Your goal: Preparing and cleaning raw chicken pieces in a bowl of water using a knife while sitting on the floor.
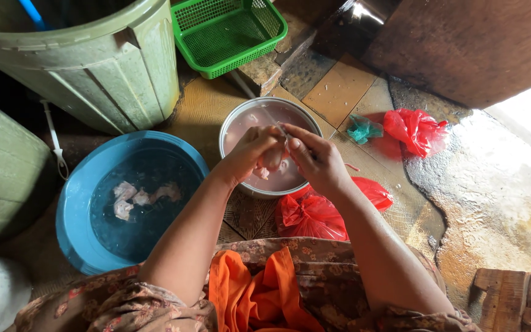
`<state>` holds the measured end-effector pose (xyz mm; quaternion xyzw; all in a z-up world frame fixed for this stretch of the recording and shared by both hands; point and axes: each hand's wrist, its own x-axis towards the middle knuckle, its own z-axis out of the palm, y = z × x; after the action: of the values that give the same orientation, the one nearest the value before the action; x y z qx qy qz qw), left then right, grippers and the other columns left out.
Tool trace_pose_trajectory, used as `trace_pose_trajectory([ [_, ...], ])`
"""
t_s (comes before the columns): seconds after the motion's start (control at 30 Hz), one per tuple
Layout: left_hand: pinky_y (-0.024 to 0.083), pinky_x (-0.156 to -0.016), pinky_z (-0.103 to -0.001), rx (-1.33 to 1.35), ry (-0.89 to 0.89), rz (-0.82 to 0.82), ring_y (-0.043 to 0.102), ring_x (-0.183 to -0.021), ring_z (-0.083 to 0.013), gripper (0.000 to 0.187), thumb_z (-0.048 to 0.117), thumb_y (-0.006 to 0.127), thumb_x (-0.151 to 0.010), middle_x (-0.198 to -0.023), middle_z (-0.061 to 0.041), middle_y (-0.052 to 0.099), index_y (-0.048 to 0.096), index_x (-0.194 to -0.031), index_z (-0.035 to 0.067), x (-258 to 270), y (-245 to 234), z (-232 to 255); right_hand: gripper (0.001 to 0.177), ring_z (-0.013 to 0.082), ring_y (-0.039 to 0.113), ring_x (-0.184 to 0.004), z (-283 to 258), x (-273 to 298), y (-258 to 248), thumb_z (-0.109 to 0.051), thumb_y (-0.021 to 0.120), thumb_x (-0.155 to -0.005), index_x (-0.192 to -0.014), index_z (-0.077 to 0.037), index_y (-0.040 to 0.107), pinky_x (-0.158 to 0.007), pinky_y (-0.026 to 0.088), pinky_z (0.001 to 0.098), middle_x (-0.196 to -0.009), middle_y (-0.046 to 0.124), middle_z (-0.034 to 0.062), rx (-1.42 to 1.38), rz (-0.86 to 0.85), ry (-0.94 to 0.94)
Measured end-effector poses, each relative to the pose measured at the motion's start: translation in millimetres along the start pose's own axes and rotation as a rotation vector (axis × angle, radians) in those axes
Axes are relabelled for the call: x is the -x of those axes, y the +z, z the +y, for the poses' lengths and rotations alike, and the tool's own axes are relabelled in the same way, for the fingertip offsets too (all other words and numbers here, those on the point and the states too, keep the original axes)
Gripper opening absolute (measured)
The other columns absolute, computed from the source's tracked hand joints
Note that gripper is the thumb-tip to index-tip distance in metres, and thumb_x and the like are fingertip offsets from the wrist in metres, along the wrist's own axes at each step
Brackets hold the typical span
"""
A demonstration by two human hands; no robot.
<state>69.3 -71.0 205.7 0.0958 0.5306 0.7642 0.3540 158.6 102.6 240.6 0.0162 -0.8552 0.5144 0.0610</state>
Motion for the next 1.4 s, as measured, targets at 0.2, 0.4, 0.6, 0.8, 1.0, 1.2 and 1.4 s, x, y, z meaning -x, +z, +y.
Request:
trace_pose_trajectory([
  [0.2,0.036,-0.039,-0.027,0.036,0.084,-0.249,0.045,-0.043,-0.0118,0.016,0.016,0.06,-0.084,-0.058,-0.008,0.054,0.061,-0.088,0.0,-13,-17,-20,0.039,0.0071,0.055,-0.071,-5,-4,-2,-0.028,0.061,-0.102,-0.137,-0.012,0.068,-0.066,0.05,0.026,-0.078,0.067,0.0067,0.196,0.092,0.04],
  [0.4,0.041,-0.039,-0.027,-0.059,-0.033,-0.233,0.044,-0.044,-0.0102,0.016,0.018,0.059,-0.077,-0.064,-0.007,0.059,0.06,-0.084,0.004,-7,-14,-5,0.037,0.005,0.056,-0.068,-1,-9,-4,-0.028,0.062,-0.104,-0.136,-0.009,0.069,-0.063,0.048,0.0232,-0.076,0.066,0.0018,0.232,0.152,-0.05],
  [0.6,0.056,-0.067,-0.027,-0.113,0.039,-0.223,0.068,-0.07,-0.013,0.024,0.013,0.063,-0.071,-0.075,-0.004,0.066,0.063,-0.091,0.0,-14,-17,-19,0.038,0.0007,0.048,-0.058,43,-30,-34,-0.025,0.059,-0.107,-0.138,-0.003,0.064,-0.05,0.039,0.0197,-0.072,0.057,-0.0058,-0.145,0.272,0.024],
  [0.8,0.053,-0.053,-0.025,-0.157,0.042,-0.238,0.047,-0.041,-0.0121,0.023,0.017,0.065,-0.084,-0.06,-0.009,0.054,0.063,-0.097,-0.001,-1,-33,-11,0.037,0.0012,0.047,-0.053,41,-31,-60,-0.026,0.056,-0.111,-0.14,-0.006,0.065,-0.045,0.036,0.0206,-0.07,0.055,-0.0053,-0.08,0.42,0.026],
  [1.0,0.036,-0.036,-0.028,-0.129,-0.044,-0.082,0.049,-0.045,-0.011,0.019,0.018,0.07,-0.082,-0.071,-0.008,0.062,0.066,-0.092,0.002,4,-109,-38,0.033,0.0057,0.04,-0.047,33,-28,-89,-0.033,0.056,-0.112,-0.128,-0.008,0.07,-0.041,0.03,0.0245,-0.065,0.049,-0.0025,-0.243,0.474,0.063],
  [1.2,0.022,-0.031,-0.028,-0.09,-0.184,0.138,0.035,-0.04,-0.0107,0.029,0.036,0.066,-0.086,-0.067,-0.006,0.052,0.055,-0.082,0.009,63,-123,-4,0.035,0.0086,0.048,-0.045,39,-35,-75,-0.039,0.054,-0.109,-0.128,-0.012,0.067,-0.038,0.037,0.027,-0.068,0.053,-0.0015,-0.313,0.299,0.316],
  [1.4,0.029,-0.033,-0.03,-0.101,-0.166,0.16,0.041,-0.042,-0.0129,0.019,0.028,0.059,-0.081,-0.068,-0.006,0.055,0.056,-0.086,0.01,78,-118,0,0.033,0.0146,0.05,-0.043,35,-42,-34,-0.039,0.049,-0.109,-0.114,-0.008,0.057,-0.037,0.038,0.0305,-0.066,0.056,0.0042,-0.443,0.064,0.451],
])
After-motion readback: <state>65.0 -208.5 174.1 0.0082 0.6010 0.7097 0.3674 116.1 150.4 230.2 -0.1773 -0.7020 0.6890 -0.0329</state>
